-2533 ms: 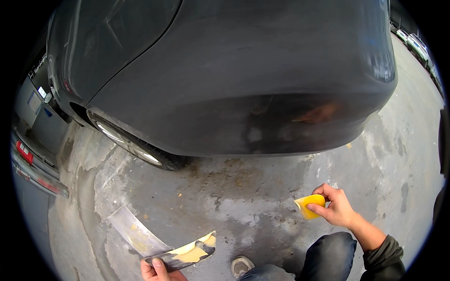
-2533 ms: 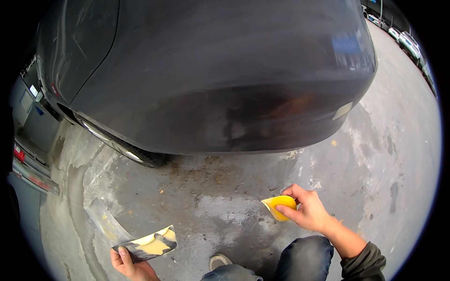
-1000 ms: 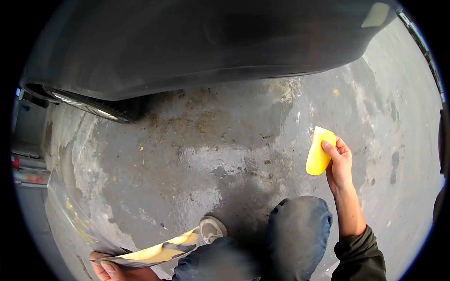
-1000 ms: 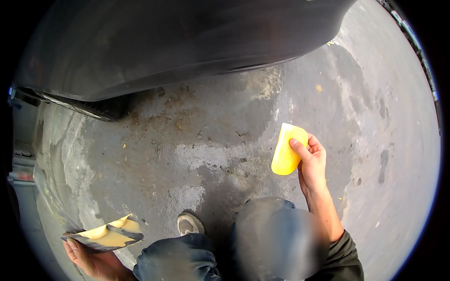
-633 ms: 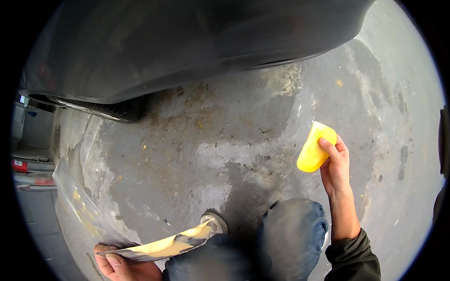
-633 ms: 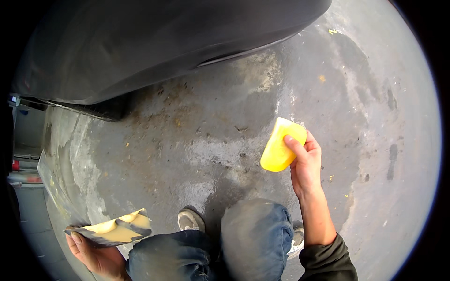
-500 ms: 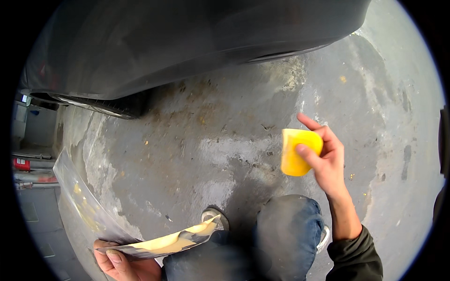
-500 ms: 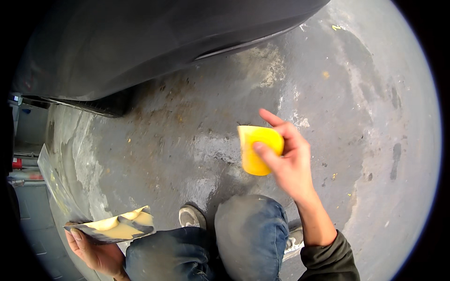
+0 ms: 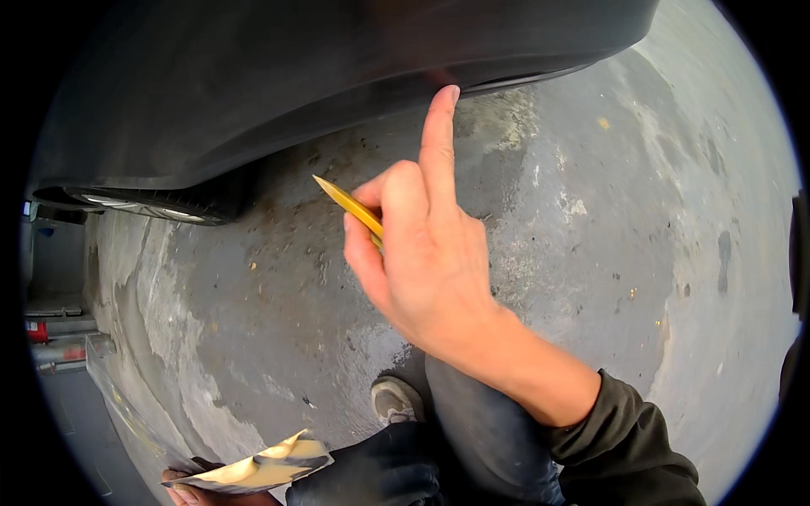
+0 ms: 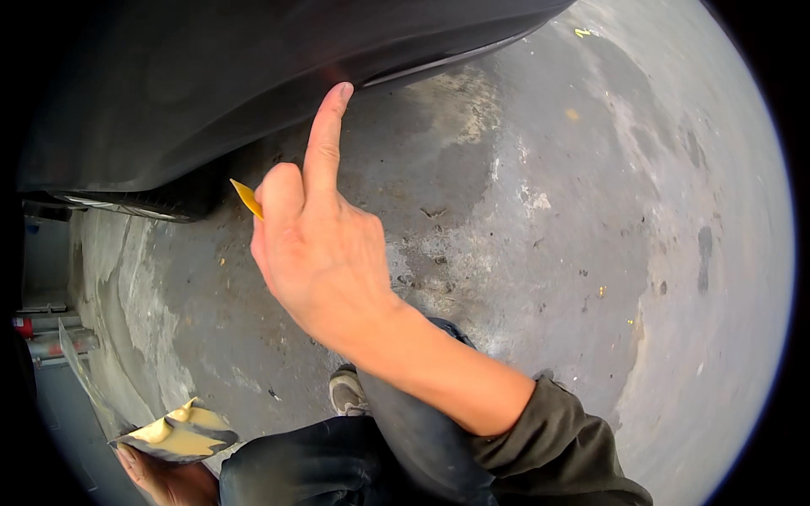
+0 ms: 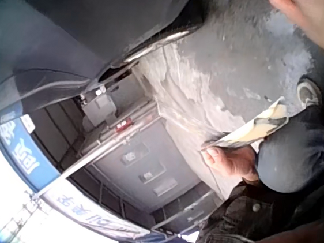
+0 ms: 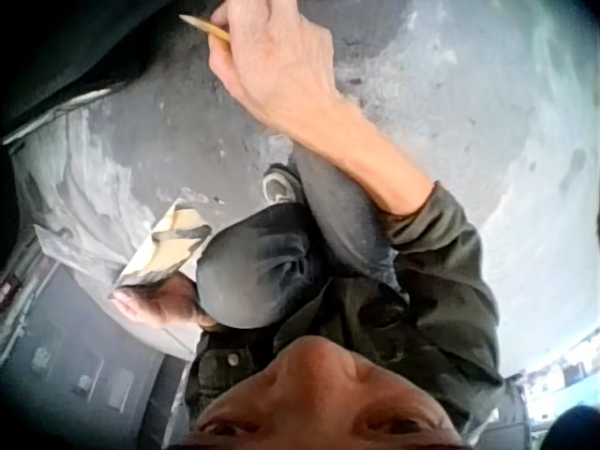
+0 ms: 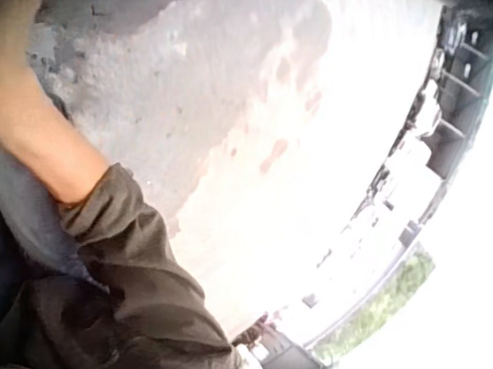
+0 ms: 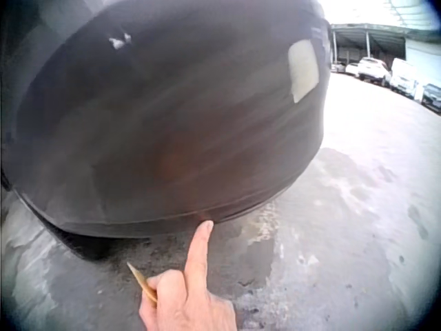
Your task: The person scoops yellow body filler from a can onto a metal mixing board, mixes it with a scraper, and applies it to the rear bumper of a gray car. They then use a yellow plastic spreader to smooth the filler over several spots on the bumper.
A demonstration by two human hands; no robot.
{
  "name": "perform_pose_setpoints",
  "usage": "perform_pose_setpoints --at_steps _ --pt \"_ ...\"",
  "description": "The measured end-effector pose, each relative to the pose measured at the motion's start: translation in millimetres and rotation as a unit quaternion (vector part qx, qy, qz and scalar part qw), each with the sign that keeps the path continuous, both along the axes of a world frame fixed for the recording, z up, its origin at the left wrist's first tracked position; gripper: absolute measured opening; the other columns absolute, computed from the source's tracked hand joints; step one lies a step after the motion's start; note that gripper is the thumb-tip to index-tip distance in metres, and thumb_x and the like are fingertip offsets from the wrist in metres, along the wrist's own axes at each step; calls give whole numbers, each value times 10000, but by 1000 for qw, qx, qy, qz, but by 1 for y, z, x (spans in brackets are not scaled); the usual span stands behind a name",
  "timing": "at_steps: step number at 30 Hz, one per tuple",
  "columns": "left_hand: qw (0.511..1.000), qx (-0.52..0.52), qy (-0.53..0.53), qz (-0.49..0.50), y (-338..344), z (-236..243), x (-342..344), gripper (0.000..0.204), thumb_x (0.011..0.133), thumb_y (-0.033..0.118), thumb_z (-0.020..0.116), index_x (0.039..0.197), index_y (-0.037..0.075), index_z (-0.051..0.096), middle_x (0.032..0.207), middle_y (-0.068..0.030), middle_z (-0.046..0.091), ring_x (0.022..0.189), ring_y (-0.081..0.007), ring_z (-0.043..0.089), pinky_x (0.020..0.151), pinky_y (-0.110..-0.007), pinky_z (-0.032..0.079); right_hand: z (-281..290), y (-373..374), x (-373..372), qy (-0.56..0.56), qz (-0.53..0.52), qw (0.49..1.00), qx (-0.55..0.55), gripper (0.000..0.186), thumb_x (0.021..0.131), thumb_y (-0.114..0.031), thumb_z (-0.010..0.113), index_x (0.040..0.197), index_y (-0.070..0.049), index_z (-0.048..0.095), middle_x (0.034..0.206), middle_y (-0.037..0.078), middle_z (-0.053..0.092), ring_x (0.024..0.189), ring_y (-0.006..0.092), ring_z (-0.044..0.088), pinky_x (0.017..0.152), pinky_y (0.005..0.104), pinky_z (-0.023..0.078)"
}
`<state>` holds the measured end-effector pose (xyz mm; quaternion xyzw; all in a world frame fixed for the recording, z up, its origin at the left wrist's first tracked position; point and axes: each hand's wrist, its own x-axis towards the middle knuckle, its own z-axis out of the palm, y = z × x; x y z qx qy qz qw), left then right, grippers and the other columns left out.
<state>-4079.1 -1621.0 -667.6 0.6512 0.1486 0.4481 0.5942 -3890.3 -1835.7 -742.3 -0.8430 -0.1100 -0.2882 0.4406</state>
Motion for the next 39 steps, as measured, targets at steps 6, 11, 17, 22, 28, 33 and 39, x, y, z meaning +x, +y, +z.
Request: perform_pose_setpoints --at_steps 6,11,17,22,28,33,39 --pt "999 -8 -4 39 20 -6 -4 235 855 172 619 1060 63 648 1077 -85 641 1008 -219 589 917 -419 460 -1 38 4 2 -7 1000 -16 166 783 0 555 729 12 399 1306 493 269 527 250 617 465 345 525" --pt "999 28 -15 38 35 -10 -11 241 859 197 608 1036 40 654 1082 -105 640 1004 -235 596 927 -433 458 -7 39 -8 52 100 993 28 214 763 -25 635 804 -16 425 1311 360 423 617 286 641 500 345 514" --pt "1000 15 -20 -4 24 -9 7 246 862 180 619 1028 -1 632 1014 -148 641 940 -264 604 871 -447 483 -22 -17 -25 112 96 968 205 213 814 -69 658 947 -17 500 1005 170 645 762 262 668 647 330 528" --pt "1000 9 17 -13 12 -6 11 222 885 133 614 1055 -8 589 981 -173 634 891 -277 608 812 -413 510 -37 -76 -36 159 20 864 477 170 858 -39 660 960 -9 527 880 54 640 780 89 609 674 247 509" --pt "997 25 61 -40 -17 5 21 138 873 111 623 902 -4 552 889 -168 628 811 -266 612 754 -411 510 -19 -111 -33 84 -52 834 543 208 833 18 665 990 12 528 914 69 639 799 107 619 716 240 513" --pt "993 56 90 -54 -39 11 28 138 899 119 590 852 19 508 845 -113 608 793 -227 599 723 -364 502 9 -107 -26 78 26 729 680 310 837 27 656 1079 -7 465 931 103 643 827 138 639 716 258 530" --pt "990 80 97 -63 -34 8 28 149 896 115 592 849 11 497 811 -82 574 761 -183 563 700 -335 477 -2 -116 -29 160 53 657 735 228 903 -64 610 1109 -19 524 966 79 657 857 146 644 744 261 531"
